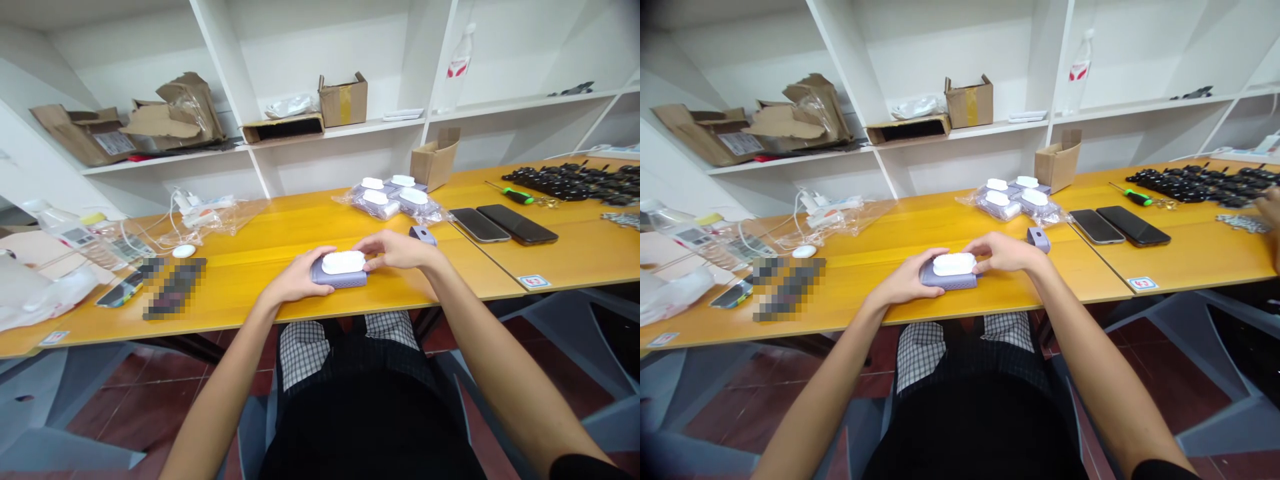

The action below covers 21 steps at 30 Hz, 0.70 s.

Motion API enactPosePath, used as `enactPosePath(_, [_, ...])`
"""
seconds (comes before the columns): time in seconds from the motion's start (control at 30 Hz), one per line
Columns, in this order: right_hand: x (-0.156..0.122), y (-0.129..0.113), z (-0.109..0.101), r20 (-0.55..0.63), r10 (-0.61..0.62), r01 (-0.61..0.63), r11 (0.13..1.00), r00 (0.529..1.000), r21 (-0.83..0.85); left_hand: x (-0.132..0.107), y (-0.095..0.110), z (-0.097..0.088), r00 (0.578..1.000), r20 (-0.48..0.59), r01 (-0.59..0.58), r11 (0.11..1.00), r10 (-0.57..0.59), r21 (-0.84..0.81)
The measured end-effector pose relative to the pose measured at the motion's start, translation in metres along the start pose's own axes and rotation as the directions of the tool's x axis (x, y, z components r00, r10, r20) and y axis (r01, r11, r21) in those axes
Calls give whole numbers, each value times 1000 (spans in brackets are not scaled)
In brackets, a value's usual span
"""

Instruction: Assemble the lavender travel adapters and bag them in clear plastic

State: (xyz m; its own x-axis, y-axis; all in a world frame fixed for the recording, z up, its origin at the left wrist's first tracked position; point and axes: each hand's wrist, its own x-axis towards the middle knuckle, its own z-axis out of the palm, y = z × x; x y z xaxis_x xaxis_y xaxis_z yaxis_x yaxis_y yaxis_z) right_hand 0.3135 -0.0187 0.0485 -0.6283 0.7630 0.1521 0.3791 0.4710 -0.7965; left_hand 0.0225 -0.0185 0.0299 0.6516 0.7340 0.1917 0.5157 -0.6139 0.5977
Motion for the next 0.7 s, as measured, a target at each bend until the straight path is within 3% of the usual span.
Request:
enactPosePath(0.17, [2,13,2,17,20,-22,995,1000,101,0,-2,0,1000,8,1,1000,-1,-16])
enactPosePath(0.4, [10,17,5,-31,-13,12,1000,999,-24,-1,-3,0,1000,-4,-7,999,7,-46])
enactPosePath(0.7, [8,23,6,-9,-26,26,998,1000,58,-1,-1,-1,1000,7,20,1000,-20,-16])
